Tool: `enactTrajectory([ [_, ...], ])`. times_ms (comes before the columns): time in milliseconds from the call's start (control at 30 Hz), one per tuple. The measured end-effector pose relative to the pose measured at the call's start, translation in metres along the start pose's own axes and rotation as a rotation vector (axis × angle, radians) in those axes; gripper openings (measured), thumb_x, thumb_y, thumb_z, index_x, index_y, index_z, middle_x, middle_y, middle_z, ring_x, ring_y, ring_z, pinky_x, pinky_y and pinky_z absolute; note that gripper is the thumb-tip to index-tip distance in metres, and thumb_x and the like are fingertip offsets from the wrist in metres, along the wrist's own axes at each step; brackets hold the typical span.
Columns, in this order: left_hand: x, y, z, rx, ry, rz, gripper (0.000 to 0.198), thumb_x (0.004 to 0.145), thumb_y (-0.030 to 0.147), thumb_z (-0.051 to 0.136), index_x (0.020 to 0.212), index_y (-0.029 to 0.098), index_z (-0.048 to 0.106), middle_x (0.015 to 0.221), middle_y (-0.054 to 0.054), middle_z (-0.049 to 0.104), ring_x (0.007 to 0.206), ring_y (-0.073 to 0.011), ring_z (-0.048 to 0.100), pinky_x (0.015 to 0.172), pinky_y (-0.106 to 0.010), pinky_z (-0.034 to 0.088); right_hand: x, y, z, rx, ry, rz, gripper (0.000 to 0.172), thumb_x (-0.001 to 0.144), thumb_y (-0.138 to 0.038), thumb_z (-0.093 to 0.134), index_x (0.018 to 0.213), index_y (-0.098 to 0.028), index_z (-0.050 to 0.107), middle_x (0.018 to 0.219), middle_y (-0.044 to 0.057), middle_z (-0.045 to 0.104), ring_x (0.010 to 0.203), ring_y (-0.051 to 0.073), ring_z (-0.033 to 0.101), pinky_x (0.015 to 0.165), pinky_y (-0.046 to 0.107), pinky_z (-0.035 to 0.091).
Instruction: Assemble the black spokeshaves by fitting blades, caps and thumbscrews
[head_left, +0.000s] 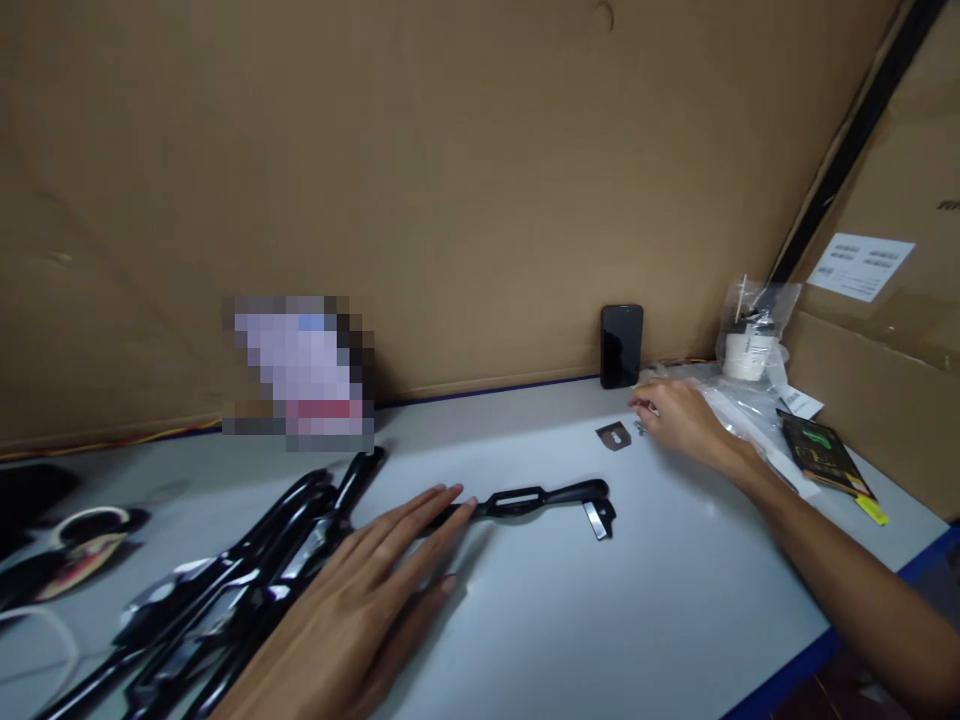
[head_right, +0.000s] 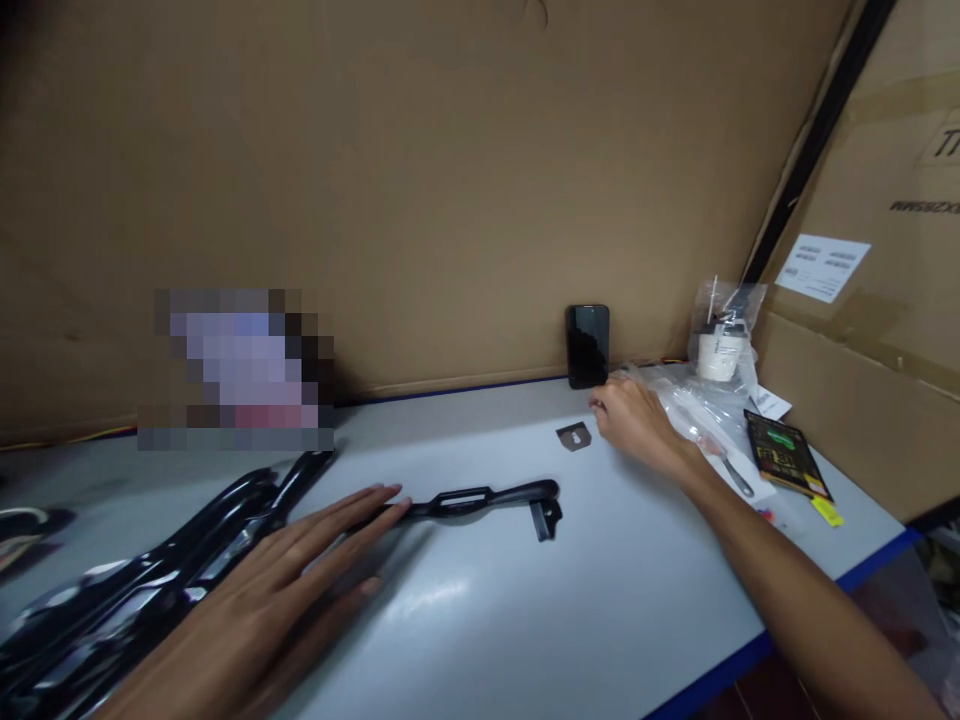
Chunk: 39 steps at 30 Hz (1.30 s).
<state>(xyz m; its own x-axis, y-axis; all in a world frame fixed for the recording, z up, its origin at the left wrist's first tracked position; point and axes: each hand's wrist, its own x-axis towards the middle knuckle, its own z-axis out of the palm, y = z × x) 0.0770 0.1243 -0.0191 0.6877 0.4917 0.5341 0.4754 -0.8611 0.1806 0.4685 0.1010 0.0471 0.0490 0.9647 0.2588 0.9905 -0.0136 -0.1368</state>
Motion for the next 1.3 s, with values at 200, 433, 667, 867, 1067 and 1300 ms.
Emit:
enactTrajectory([
  [200,0.006,0.002,-0.002,-0.027,-0.024,0.011,0.041,0.110,0.055,0.049,0.131,0.030,0.074,0.126,-0.006,0.077,0.113,-0.0279,0.073,0.094,-0.040,0.062,-0.006,-0.004,0.005,0.021,-0.141,-0.165,0.028,0.093,-0.014,0.071,0.119,-0.020,0.078,0.126,0.012,0.076,0.122,0.031,0.065,0.100,0.040,0.049],
  [433,0.010,0.019,-0.013,-0.031,-0.027,-0.001,0.034,0.111,0.051,0.050,0.109,0.026,0.072,0.100,-0.003,0.074,0.087,-0.0237,0.072,0.076,-0.034,0.059,-0.012,-0.017,0.012,0.053,-0.217,-0.220,0.028,0.097,-0.006,0.061,0.117,-0.019,0.076,0.120,0.012,0.074,0.115,0.029,0.067,0.095,0.038,0.050],
  [667,0.009,0.023,-0.011,0.007,-0.057,-0.033,0.030,0.112,0.041,0.048,0.120,0.023,0.071,0.096,-0.004,0.071,0.081,-0.0232,0.071,0.071,-0.035,0.059,-0.013,-0.012,0.011,0.054,-0.244,-0.177,0.021,0.097,-0.010,0.063,0.114,-0.016,0.074,0.115,0.014,0.070,0.107,0.030,0.066,0.087,0.037,0.048],
  [867,0.010,0.024,-0.013,-0.014,-0.040,-0.014,0.030,0.112,0.036,0.047,0.115,0.021,0.072,0.096,-0.005,0.070,0.079,-0.0215,0.072,0.068,-0.032,0.062,-0.013,-0.018,0.001,0.050,-0.286,-0.148,0.018,0.098,-0.014,0.064,0.111,-0.018,0.077,0.114,0.013,0.072,0.109,0.030,0.066,0.090,0.037,0.047],
  [1067,0.011,0.025,-0.012,-0.016,-0.012,-0.003,0.027,0.110,0.034,0.050,0.115,0.023,0.073,0.096,-0.004,0.071,0.077,-0.0199,0.073,0.067,-0.030,0.064,-0.028,-0.052,-0.028,0.104,-0.391,-0.163,0.023,0.099,-0.037,0.074,0.113,-0.019,0.074,0.109,0.010,0.076,0.096,0.027,0.070,0.082,0.035,0.047],
  [1300,0.006,0.012,-0.010,-0.105,-0.065,-0.027,0.027,0.107,0.033,0.054,0.126,0.027,0.073,0.102,-0.004,0.074,0.086,-0.0205,0.076,0.074,-0.027,0.065,-0.036,-0.058,-0.028,0.035,-0.536,-0.188,0.026,0.087,-0.020,0.079,0.112,-0.021,0.074,0.105,0.010,0.077,0.093,0.027,0.071,0.072,0.032,0.044],
])
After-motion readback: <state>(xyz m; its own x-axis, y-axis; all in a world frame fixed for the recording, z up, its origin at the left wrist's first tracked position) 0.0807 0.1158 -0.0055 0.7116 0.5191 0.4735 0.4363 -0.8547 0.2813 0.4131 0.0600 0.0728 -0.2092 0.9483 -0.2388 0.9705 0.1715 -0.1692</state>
